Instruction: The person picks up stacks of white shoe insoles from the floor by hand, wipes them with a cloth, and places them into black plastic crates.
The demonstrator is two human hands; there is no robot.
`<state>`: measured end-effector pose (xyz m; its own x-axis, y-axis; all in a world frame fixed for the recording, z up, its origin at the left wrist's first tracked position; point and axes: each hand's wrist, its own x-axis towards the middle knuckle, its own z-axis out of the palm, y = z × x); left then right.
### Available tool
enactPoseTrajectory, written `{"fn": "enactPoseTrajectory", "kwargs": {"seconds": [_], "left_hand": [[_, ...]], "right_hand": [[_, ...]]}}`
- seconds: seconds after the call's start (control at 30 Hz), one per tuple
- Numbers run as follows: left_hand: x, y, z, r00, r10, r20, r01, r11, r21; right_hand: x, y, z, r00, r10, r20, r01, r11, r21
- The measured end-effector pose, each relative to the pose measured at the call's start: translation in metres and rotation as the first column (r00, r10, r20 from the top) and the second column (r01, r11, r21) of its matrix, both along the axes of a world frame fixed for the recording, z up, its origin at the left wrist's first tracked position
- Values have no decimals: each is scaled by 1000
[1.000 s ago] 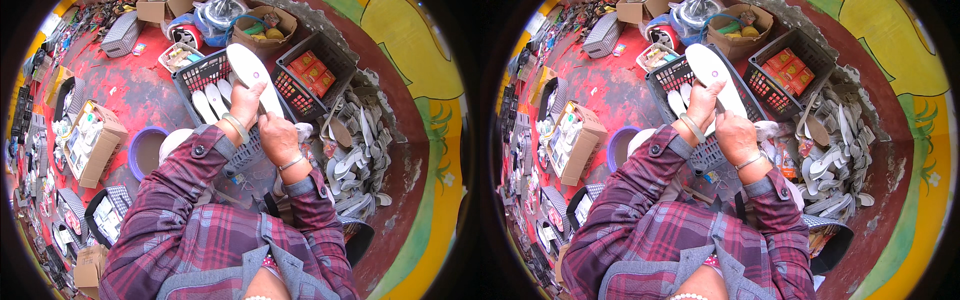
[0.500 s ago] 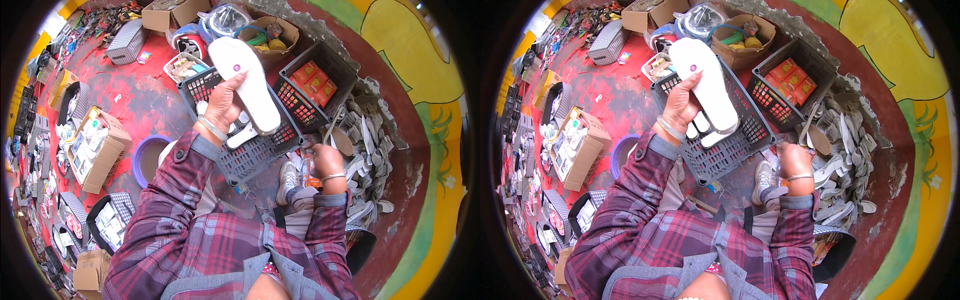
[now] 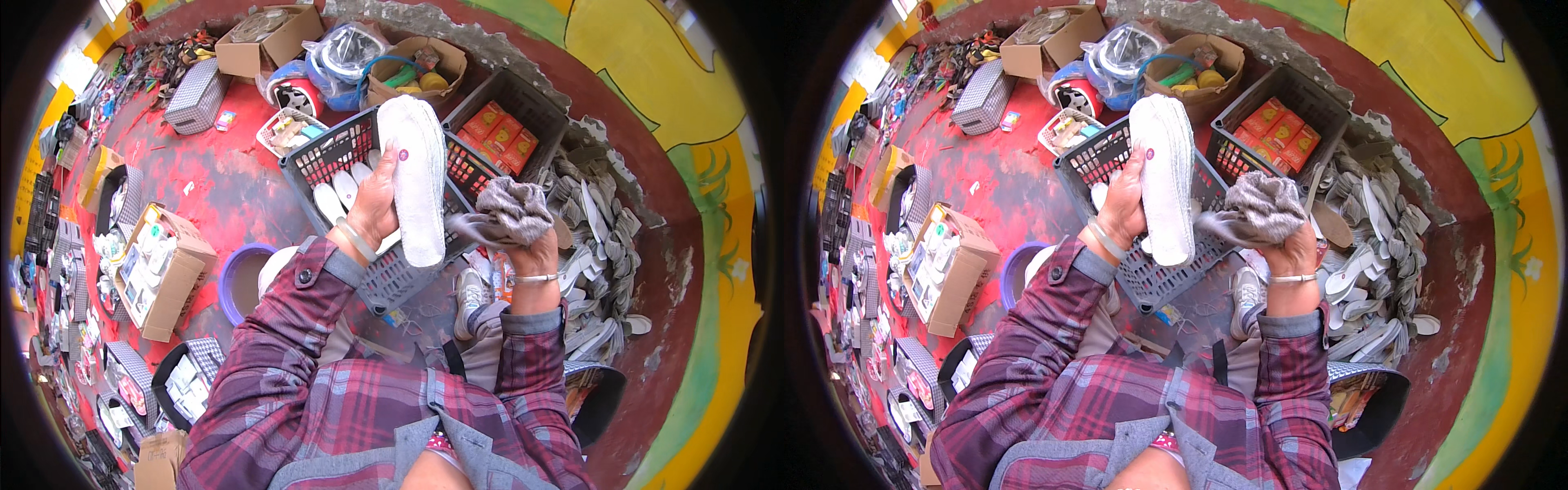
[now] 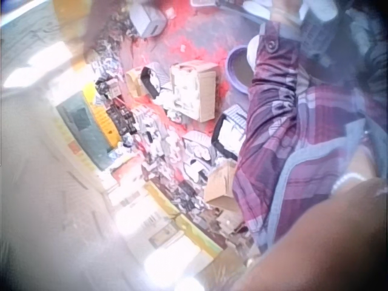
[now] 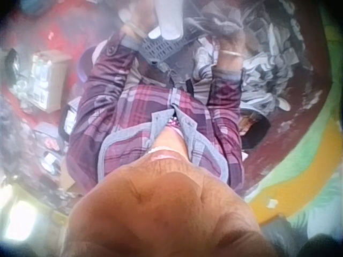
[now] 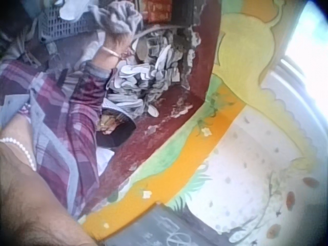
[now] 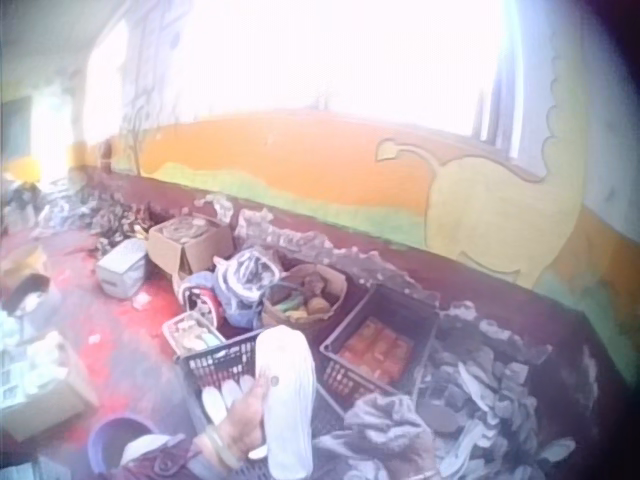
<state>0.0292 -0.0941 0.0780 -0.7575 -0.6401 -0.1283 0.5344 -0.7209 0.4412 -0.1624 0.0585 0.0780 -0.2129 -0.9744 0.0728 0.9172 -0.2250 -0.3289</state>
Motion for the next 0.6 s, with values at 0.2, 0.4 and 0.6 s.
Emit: {"fn": "enactPoseTrajectory", "kwargs": {"seconds": [0.2,0.4,0.6], "left_hand": [[-1,6,-8,990,-94,-105,96,995,17],[-4,19,-9,996,-67,54,70,996,-60],[-9,46,3,976,-157,153,189,956,-225]], "right_hand": [[76,4,43,682,-414,-602,478,876,-61],[120,-7,21,-483,-363,-797,399,719,-570],[95,-14,32,-506,-423,-752,520,546,-657]]}}
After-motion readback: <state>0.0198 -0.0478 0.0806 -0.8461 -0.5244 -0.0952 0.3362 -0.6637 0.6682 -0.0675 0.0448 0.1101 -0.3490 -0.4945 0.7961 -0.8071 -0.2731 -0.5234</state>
